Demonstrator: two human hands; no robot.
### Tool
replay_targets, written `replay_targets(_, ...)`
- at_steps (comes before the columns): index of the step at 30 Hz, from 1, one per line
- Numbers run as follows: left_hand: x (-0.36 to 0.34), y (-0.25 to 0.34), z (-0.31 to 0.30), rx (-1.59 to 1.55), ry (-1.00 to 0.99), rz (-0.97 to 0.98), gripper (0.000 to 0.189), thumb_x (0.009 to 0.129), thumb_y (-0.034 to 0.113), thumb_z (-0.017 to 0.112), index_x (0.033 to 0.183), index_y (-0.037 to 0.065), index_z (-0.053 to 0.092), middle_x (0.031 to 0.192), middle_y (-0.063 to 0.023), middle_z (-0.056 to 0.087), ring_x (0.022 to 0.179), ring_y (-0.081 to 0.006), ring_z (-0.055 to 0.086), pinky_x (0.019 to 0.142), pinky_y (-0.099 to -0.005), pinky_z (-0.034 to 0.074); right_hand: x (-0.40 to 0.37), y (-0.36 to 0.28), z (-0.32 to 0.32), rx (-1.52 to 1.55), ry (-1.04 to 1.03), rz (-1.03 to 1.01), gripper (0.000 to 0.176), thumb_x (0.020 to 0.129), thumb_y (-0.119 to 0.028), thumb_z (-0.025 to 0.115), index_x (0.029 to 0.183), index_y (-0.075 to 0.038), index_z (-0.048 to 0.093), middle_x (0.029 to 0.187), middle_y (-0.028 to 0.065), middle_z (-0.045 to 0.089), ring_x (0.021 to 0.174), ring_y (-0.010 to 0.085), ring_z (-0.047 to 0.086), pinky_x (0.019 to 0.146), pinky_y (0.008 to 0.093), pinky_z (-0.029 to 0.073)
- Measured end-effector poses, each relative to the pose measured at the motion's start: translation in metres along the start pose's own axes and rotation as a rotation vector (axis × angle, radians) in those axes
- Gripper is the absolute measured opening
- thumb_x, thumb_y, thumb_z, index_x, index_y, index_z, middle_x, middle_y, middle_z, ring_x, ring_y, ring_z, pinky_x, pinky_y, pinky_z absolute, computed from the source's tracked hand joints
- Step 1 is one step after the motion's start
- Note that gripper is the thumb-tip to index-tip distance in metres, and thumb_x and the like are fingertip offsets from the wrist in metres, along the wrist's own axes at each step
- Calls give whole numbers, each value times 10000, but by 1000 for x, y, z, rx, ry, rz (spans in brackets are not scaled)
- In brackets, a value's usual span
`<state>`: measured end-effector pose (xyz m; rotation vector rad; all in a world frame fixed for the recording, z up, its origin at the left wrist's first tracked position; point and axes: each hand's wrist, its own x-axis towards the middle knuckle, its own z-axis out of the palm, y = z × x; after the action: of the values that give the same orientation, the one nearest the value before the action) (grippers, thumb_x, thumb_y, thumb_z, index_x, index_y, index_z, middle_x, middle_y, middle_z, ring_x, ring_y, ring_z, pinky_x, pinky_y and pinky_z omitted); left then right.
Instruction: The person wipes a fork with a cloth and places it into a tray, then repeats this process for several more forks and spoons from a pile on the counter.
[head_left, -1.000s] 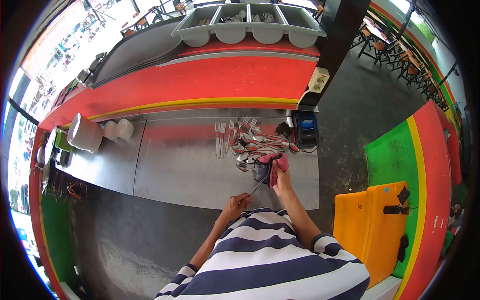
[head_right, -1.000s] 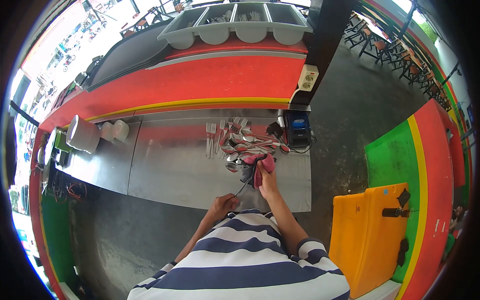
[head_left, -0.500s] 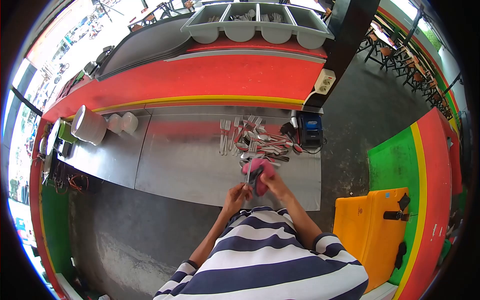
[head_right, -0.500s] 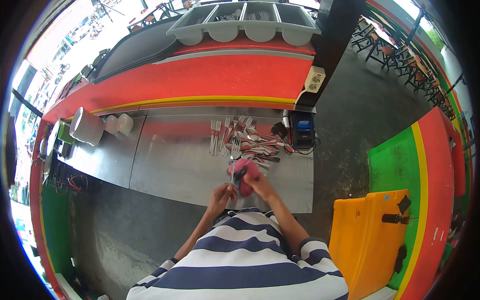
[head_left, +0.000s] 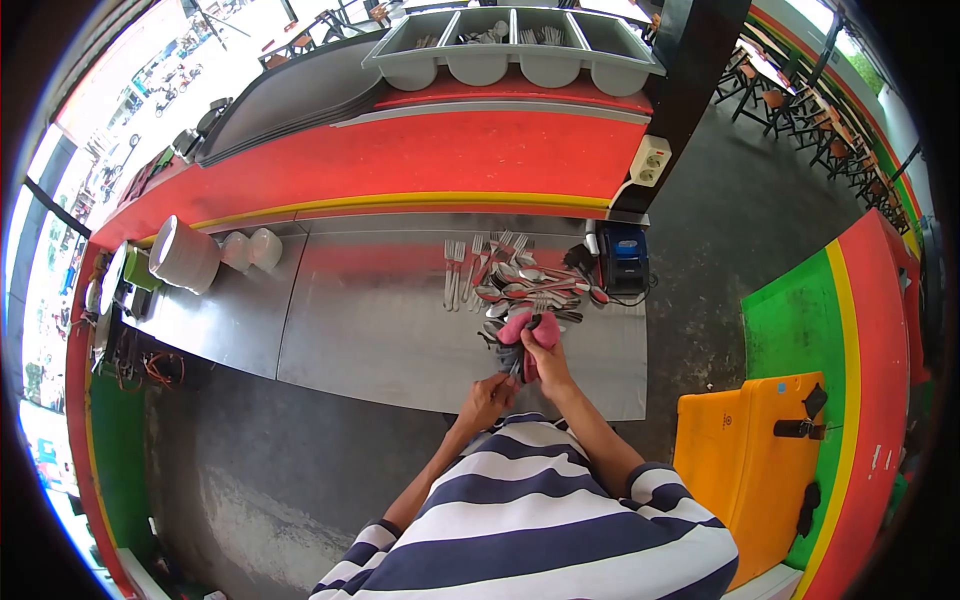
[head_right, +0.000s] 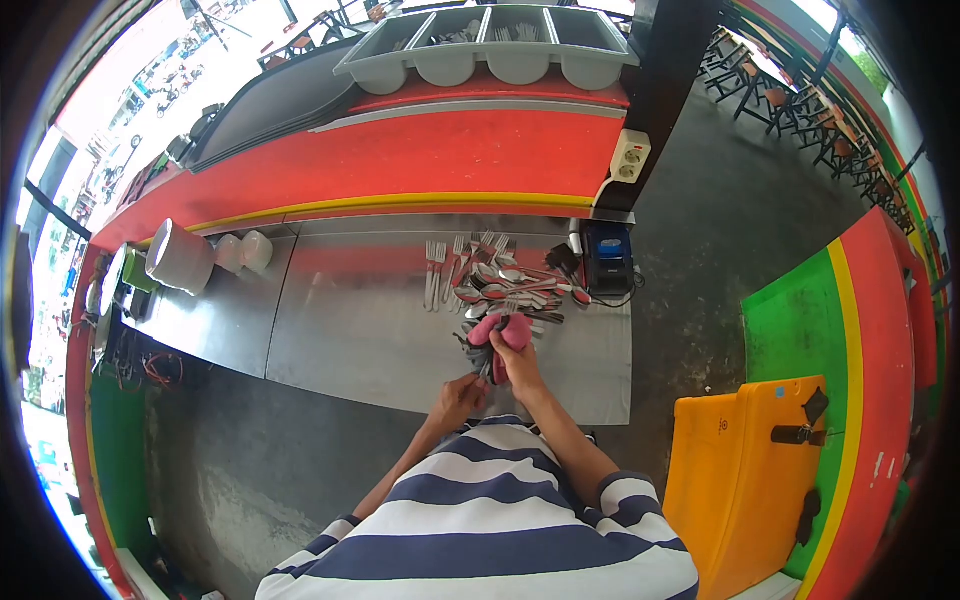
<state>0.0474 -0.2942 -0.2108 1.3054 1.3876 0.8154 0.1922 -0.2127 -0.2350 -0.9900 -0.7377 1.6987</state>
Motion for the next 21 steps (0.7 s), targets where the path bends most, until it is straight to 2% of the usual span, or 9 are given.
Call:
replay_targets(3, -4, -3, 1, 15, -14, -5, 307, 998, 252, 484, 882, 8, 630, 603, -50, 570, 546, -126, 521, 541, -305, 428, -2, -4, 1, 73, 6, -21, 280, 906, -219, 696, 1135, -103, 586, 1047, -30, 618, 951, 82, 589, 816, 274, 468)
replay_targets(10, -8, 0, -10, 71, -62, 29, 309, 997, 247, 472, 885, 0, 622, 613, -69, 577, 541, -153, 543, 551, -314, 447, -6, -14, 4, 258, -7, 16, 249, 931, -191, 655, 1157, -123, 578, 1069, -45, 624, 991, 84, 591, 858, 282, 471)
replay_targets(15, -8, -4, -24, 186, -101, 78, 208, 939, 138, 470, 893, 8, 625, 635, -94, 611, 588, -215, 624, 597, -351, 488, -1, -24, -3, 418, -27, 45, 252, 943, -218, 634, 1171, -129, 575, 1092, -36, 634, 1019, 110, 603, 890, 294, 471)
replay_targets(18, -7, -14, -28, 204, -118, 103, 184, 910, 100, 466, 896, 20, 631, 639, -90, 621, 605, -232, 642, 607, -357, 495, 3, -18, -11, 354, -21, 42, 267, 941, -238, 636, 1177, -129, 573, 1101, -28, 638, 1027, 114, 604, 891, 298, 473)
replay_targets(21, -6, -23, -31, 193, -117, 128, 180, 902, 88, 465, 895, 27, 633, 635, -82, 618, 607, -226, 640, 606, -347, 492, 3, -22, -11, 322, 61, 48, 262, 928, -278, 659, 1127, -119, 598, 1060, -10, 646, 971, 115, 613, 836, 289, 477)
